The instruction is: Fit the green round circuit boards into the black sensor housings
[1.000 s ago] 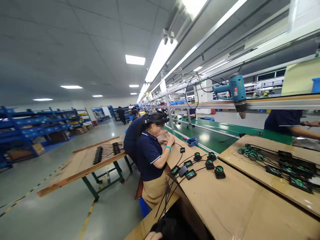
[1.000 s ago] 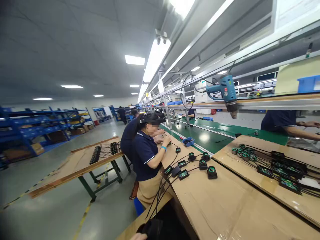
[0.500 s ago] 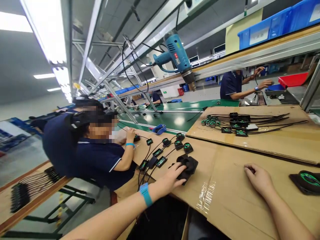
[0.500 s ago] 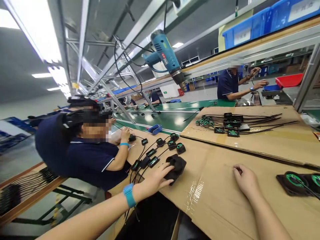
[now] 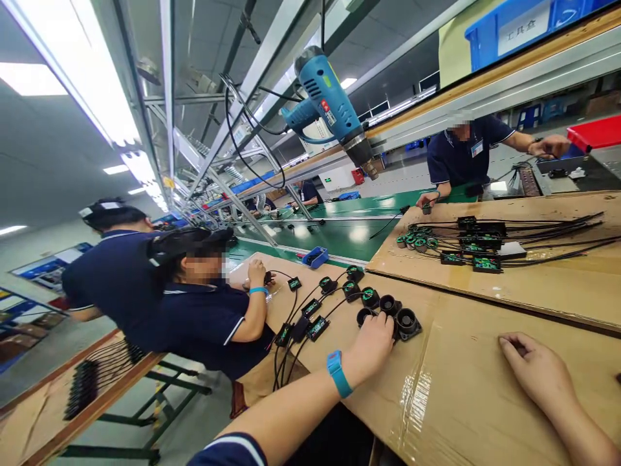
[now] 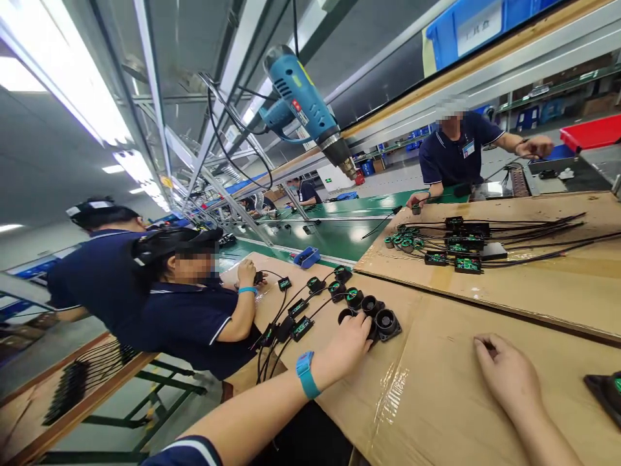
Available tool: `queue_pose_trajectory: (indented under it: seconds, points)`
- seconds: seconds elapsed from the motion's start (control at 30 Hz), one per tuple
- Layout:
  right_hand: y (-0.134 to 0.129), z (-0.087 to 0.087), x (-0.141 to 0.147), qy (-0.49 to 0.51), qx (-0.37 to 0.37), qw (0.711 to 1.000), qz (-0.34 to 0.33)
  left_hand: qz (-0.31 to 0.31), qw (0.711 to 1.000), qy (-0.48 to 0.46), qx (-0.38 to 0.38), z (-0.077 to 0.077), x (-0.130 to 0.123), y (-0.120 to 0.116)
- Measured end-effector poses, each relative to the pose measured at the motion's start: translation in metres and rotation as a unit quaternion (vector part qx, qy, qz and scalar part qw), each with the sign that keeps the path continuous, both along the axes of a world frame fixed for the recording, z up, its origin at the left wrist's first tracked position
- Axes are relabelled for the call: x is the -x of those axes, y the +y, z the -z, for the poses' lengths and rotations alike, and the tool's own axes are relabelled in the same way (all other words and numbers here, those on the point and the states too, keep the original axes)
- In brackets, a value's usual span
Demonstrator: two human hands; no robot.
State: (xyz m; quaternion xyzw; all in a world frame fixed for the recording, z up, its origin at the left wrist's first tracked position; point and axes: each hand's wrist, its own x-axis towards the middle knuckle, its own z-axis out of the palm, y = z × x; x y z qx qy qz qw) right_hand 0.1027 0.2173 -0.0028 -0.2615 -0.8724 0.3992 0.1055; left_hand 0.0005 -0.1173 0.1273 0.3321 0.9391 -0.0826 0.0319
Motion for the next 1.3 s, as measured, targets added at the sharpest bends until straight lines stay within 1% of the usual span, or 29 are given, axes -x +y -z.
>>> queue_pose_trajectory:
  seconds: [0.07, 0.1, 0.13, 0.17, 0.23, 0.33, 0.4, 0.47, 0.5, 0.53, 0.57, 0.6, 0.67, 0.7, 0.77, 0.8, 0.87, 0.93, 1.0, 1.03, 1.07, 1.13, 1.23, 1.3]
  points:
    - [0.004, 0.006, 0.000, 0.005, 0.008, 1.000, 0.005, -0.053, 0.998, -0.016, -0.032, 0.002, -0.014, 0.005]
    - [0.006, 0.009, 0.001, 0.006, 0.011, 1.000, 0.006, -0.067, 0.995, -0.028, -0.063, 0.004, -0.021, 0.008]
    - [0.008, 0.011, 0.002, 0.004, 0.011, 1.000, 0.008, -0.067, 0.992, -0.045, -0.101, 0.008, -0.028, 0.013]
    - [0.008, 0.012, 0.003, 0.002, 0.009, 1.000, 0.013, -0.054, 0.986, -0.066, -0.141, 0.012, -0.033, 0.021]
    - [0.007, 0.010, 0.003, 0.007, 0.004, 1.000, 0.027, -0.001, 0.971, -0.112, -0.209, 0.024, -0.038, 0.043]
    - [-0.004, -0.006, -0.002, 0.067, 0.022, 0.997, 0.034, 0.089, 0.940, -0.168, -0.282, 0.045, -0.028, 0.087]
    - [-0.014, -0.018, -0.008, 0.116, 0.055, 0.991, 0.032, 0.112, 0.905, -0.189, -0.365, 0.059, -0.017, 0.114]
    - [-0.022, -0.031, -0.013, 0.154, 0.074, 0.984, 0.049, 0.092, 0.851, -0.210, -0.471, 0.073, -0.008, 0.131]
    - [-0.025, -0.037, -0.014, 0.171, 0.070, 0.981, 0.066, 0.082, 0.825, -0.225, -0.512, 0.080, -0.004, 0.135]
    - [-0.027, -0.044, -0.014, 0.187, 0.053, 0.977, 0.084, 0.080, 0.804, -0.240, -0.538, 0.085, -0.002, 0.137]
    - [-0.028, -0.051, -0.011, 0.202, 0.023, 0.975, 0.092, 0.087, 0.790, -0.254, -0.551, 0.089, -0.001, 0.136]
    - [-0.028, -0.059, -0.005, 0.215, -0.015, 0.973, 0.088, 0.098, 0.783, -0.263, -0.555, 0.093, -0.001, 0.135]
    - [-0.025, -0.076, 0.017, 0.229, -0.103, 0.967, 0.042, 0.121, 0.780, -0.265, -0.554, 0.095, -0.003, 0.131]
    - [-0.024, -0.085, 0.035, 0.221, -0.149, 0.964, 0.007, 0.128, 0.780, -0.259, -0.556, 0.095, -0.005, 0.129]
    - [-0.023, -0.104, 0.081, 0.182, -0.228, 0.955, -0.052, 0.136, 0.781, -0.244, -0.559, 0.094, -0.008, 0.129]
    - [-0.025, -0.112, 0.108, 0.156, -0.258, 0.951, -0.072, 0.137, 0.782, -0.238, -0.560, 0.093, -0.009, 0.130]
    - [-0.032, -0.124, 0.166, 0.109, -0.296, 0.944, -0.101, 0.129, 0.783, -0.227, -0.564, 0.093, -0.009, 0.132]
    - [-0.044, -0.131, 0.221, 0.079, -0.312, 0.939, -0.122, 0.109, 0.787, -0.216, -0.568, 0.095, -0.009, 0.133]
    - [-0.057, -0.134, 0.267, 0.044, -0.325, 0.935, -0.137, 0.074, 0.790, -0.210, -0.571, 0.097, -0.007, 0.134]
    - [-0.064, -0.133, 0.284, 0.025, -0.329, 0.934, -0.138, 0.057, 0.791, -0.208, -0.572, 0.098, -0.007, 0.134]
    - [-0.071, -0.133, 0.298, 0.007, -0.330, 0.934, -0.135, 0.045, 0.792, -0.208, -0.573, 0.097, -0.006, 0.134]
    - [-0.084, -0.130, 0.314, -0.025, -0.330, 0.936, -0.119, 0.034, 0.796, -0.204, -0.569, 0.096, -0.004, 0.134]
    - [-0.097, -0.127, 0.317, -0.056, -0.324, 0.940, -0.096, 0.031, 0.803, -0.192, -0.564, 0.094, -0.002, 0.133]
    - [-0.100, -0.125, 0.315, -0.068, -0.318, 0.941, -0.091, 0.026, 0.801, -0.191, -0.567, 0.094, -0.001, 0.133]
